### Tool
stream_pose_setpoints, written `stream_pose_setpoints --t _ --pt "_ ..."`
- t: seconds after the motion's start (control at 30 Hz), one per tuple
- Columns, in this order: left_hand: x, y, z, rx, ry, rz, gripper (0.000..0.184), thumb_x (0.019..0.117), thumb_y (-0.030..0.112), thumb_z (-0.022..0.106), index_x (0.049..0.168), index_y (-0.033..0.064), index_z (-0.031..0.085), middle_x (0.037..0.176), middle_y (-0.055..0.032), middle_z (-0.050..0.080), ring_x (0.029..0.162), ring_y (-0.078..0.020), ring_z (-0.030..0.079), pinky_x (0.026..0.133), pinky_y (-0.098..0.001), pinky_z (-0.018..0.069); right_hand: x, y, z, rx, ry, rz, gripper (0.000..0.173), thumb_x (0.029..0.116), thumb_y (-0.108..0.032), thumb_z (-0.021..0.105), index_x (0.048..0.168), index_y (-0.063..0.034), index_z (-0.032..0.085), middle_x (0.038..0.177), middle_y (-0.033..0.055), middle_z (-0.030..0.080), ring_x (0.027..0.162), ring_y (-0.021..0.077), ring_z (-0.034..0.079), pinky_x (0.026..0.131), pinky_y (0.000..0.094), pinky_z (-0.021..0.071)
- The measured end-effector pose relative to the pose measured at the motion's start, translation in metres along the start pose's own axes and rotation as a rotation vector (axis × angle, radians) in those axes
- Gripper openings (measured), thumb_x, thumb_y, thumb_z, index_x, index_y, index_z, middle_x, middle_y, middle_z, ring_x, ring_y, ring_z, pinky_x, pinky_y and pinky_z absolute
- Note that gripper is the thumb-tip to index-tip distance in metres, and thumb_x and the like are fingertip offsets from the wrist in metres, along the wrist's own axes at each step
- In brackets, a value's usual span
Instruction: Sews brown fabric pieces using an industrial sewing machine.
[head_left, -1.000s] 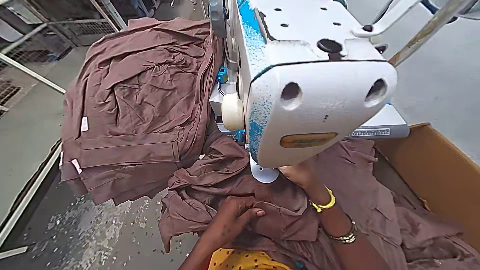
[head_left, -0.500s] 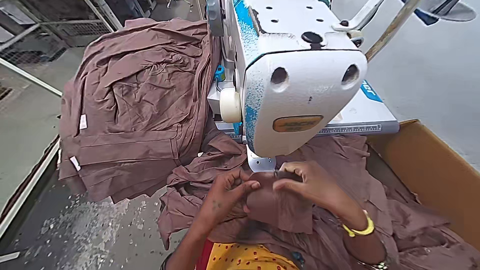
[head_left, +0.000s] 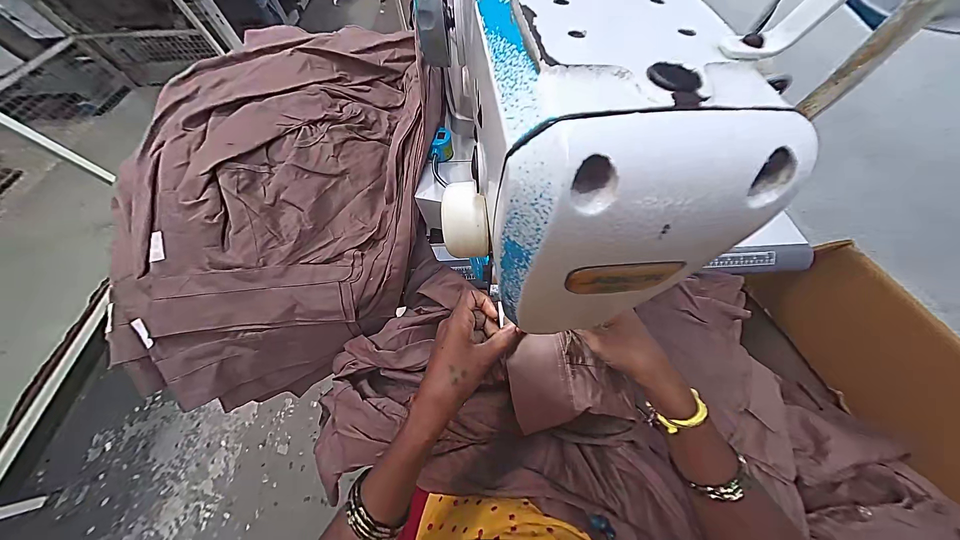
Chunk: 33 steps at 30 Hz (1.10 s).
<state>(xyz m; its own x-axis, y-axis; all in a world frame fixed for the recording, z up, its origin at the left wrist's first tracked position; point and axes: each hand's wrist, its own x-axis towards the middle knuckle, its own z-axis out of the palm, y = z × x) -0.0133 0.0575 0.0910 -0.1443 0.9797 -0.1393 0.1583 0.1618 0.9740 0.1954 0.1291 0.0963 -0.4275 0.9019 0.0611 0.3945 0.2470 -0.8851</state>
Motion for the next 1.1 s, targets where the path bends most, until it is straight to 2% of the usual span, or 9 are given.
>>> stream_pose_setpoints --t 0.17,0.27,0.37,0.43,0.57,0.7,0.83,0.9,1.1 --pt "-0.010 -0.010 -0.004 0.034 -0.003 0.056 0.023 0.0972 0.026 0.067 0.104 0.0078 0.053 0.069 0.0056 0.059 0.052 -0.0051 0.059 0.050 -0.0230 0.0535 0.001 0.008 -0.007 -0.028 -0.005 -0.067 0.025 0.0977 -0.034 0.066 0.088 -0.0104 0.069 0.078 -0.0115 0.061 0.072 -0.0104 0.055 0.068 0.0127 0.0457" --pt "-0.028 -0.027 -0.010 -0.025 -0.192 0.119 0.027 0.0974 0.032 0.064 0.106 0.0071 0.057 0.082 0.0077 0.064 0.071 -0.0006 0.064 0.065 -0.0214 0.0557 0.011 0.012 -0.033 -0.311 0.171 -0.066 0.022 0.0975 -0.019 0.064 0.098 -0.0011 0.076 0.093 0.0112 0.072 0.085 0.0184 0.067 0.079 0.0400 0.0543" --pt "-0.048 -0.057 -0.004 0.137 -0.357 0.268 0.065 0.0940 0.056 0.064 0.129 0.0014 0.061 0.110 -0.0021 0.073 0.096 -0.0059 0.071 0.084 -0.0308 0.0614 0.029 0.034 -0.047 -0.668 0.390 -0.111 0.020 0.0989 -0.009 0.060 0.107 0.0024 0.075 0.103 0.0262 0.069 0.097 0.0446 0.068 0.081 0.0607 0.0536" --pt "-0.055 -0.064 0.005 0.124 -0.380 0.322 0.058 0.0971 0.053 0.061 0.126 0.0035 0.065 0.104 -0.0008 0.074 0.090 -0.0031 0.070 0.081 -0.0277 0.0610 0.043 0.047 -0.051 -0.763 0.393 -0.201 0.021 0.0994 -0.011 0.063 0.112 0.0015 0.074 0.104 0.0266 0.067 0.097 0.0456 0.067 0.079 0.0596 0.0539" --pt "-0.062 -0.041 0.010 -0.339 -0.400 0.172 0.026 0.1058 0.035 0.054 0.096 0.0172 0.070 0.068 0.0102 0.067 0.051 0.0040 0.059 0.047 -0.0151 0.0517 0.053 0.046 -0.045 -0.850 0.277 -0.222 0.026 0.0967 -0.008 0.066 0.119 0.0044 0.070 0.108 0.0292 0.065 0.102 0.0487 0.064 0.079 0.0599 0.0511" --pt "-0.054 -0.031 -0.005 -0.389 -0.572 0.185 0.027 0.1072 0.034 0.052 0.095 0.0177 0.071 0.067 0.0120 0.065 0.055 0.0070 0.059 0.052 -0.0116 0.0502 0.053 0.048 -0.044 -0.817 0.292 -0.273 0.015 0.0934 0.001 0.063 0.104 0.0060 0.072 0.104 0.0286 0.065 0.098 0.0479 0.064 0.078 0.0602 0.0510" --pt "-0.048 -0.048 -0.004 0.221 -0.377 0.231 0.043 0.1050 0.039 0.053 0.085 0.0053 0.070 0.060 0.0015 0.058 0.050 -0.0035 0.054 0.050 -0.0226 0.0475 0.054 0.054 -0.046 -0.853 0.311 -0.303 0.017 0.0944 -0.003 0.066 0.108 0.0033 0.073 0.101 0.0269 0.065 0.095 0.0470 0.065 0.075 0.0584 0.0524" --pt "-0.048 -0.049 -0.004 0.234 -0.352 0.214 0.043 0.1043 0.040 0.054 0.084 0.0060 0.070 0.060 0.0033 0.059 0.049 -0.0012 0.056 0.049 -0.0201 0.0497 0.052 0.051 -0.044 -0.877 0.277 -0.260 0.022 0.0954 0.000 0.063 0.116 0.0036 0.071 0.105 0.0275 0.065 0.099 0.0471 0.064 0.077 0.0579 0.0518" --pt "-0.046 -0.040 -0.001 0.134 -0.247 0.237 0.037 0.1039 0.040 0.055 0.094 0.0097 0.073 0.066 0.0080 0.063 0.052 0.0027 0.055 0.050 -0.0174 0.0490 0.055 0.052 -0.046 -0.831 0.311 -0.312 0.016 0.0950 -0.001 0.062 0.105 0.0039 0.073 0.106 0.0274 0.067 0.099 0.0477 0.065 0.078 0.0587 0.0532"
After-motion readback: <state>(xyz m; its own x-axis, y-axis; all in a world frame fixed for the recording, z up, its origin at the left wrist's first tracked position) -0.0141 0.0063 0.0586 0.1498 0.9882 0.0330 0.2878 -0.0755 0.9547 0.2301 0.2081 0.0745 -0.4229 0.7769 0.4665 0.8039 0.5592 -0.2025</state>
